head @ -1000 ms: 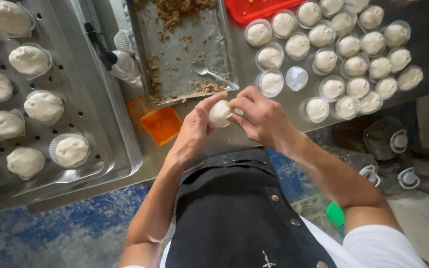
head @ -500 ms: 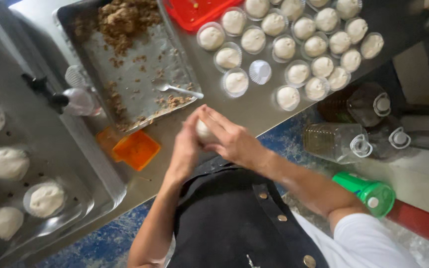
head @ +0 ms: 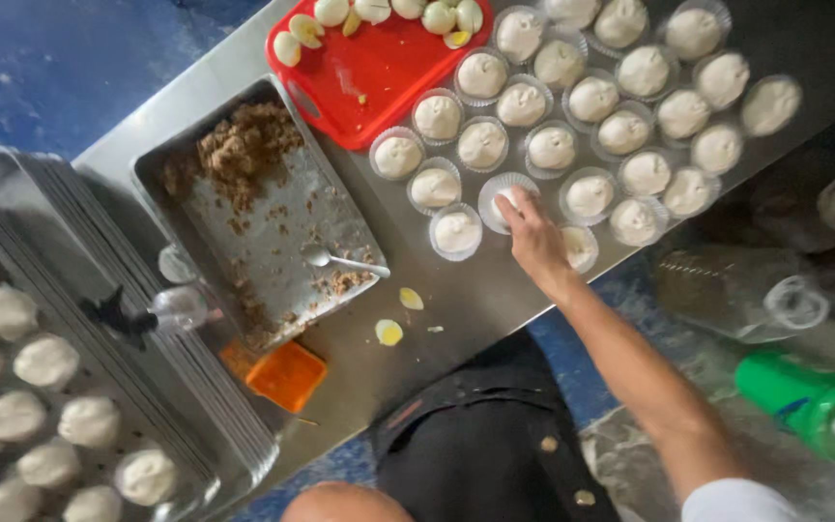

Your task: The person fills pieces of dough with a meat mixture and egg slices and shapes them into buns.

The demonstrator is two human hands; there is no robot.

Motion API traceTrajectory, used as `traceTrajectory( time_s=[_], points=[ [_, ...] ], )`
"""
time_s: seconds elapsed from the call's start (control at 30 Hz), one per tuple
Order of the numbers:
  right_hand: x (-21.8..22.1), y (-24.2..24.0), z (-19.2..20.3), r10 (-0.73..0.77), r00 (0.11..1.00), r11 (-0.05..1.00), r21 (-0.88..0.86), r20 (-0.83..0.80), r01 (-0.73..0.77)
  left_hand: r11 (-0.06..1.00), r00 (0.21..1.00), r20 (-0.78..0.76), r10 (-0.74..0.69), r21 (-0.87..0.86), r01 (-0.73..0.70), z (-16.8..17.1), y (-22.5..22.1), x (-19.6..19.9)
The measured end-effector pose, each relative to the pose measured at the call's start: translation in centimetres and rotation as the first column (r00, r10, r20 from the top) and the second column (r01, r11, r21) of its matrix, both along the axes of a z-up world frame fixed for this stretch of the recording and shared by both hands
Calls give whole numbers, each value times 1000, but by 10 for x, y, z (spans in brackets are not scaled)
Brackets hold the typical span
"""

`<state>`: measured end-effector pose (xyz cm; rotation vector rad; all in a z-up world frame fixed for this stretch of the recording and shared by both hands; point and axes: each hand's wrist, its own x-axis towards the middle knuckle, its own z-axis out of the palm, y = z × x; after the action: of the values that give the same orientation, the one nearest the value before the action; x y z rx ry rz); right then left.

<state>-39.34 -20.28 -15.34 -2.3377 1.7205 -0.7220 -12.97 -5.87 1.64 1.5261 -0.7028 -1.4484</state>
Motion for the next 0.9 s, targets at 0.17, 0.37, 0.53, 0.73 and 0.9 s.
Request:
traceTrajectory(
  time_s=[0.17, 0.37, 0.53, 0.73, 0.9],
  points=[
    [-37, -1, -14, -431, 694, 813, 581, 576, 22, 991, 1000, 10, 22, 134, -23, -3, 12, -23],
    [-72, -31, 8, -749, 146, 581, 746, 647, -325, 989, 999, -18, 49, 140, -46, -21, -27, -63],
    [-89, -34, 32, -489, 506, 709, 662, 710, -244, 981, 999, -35, 37, 189, -30, -38, -53, -92],
    [-104, -49, 77, -141, 862, 901, 425, 487, -93, 982, 993, -106, 48, 188, -27, -60, -102, -136],
    [-95, -41, 88, -211, 652, 742, 554, 728, -378, 991, 964, -258, 59, 131, -26, -117, -172, -180]
  ],
)
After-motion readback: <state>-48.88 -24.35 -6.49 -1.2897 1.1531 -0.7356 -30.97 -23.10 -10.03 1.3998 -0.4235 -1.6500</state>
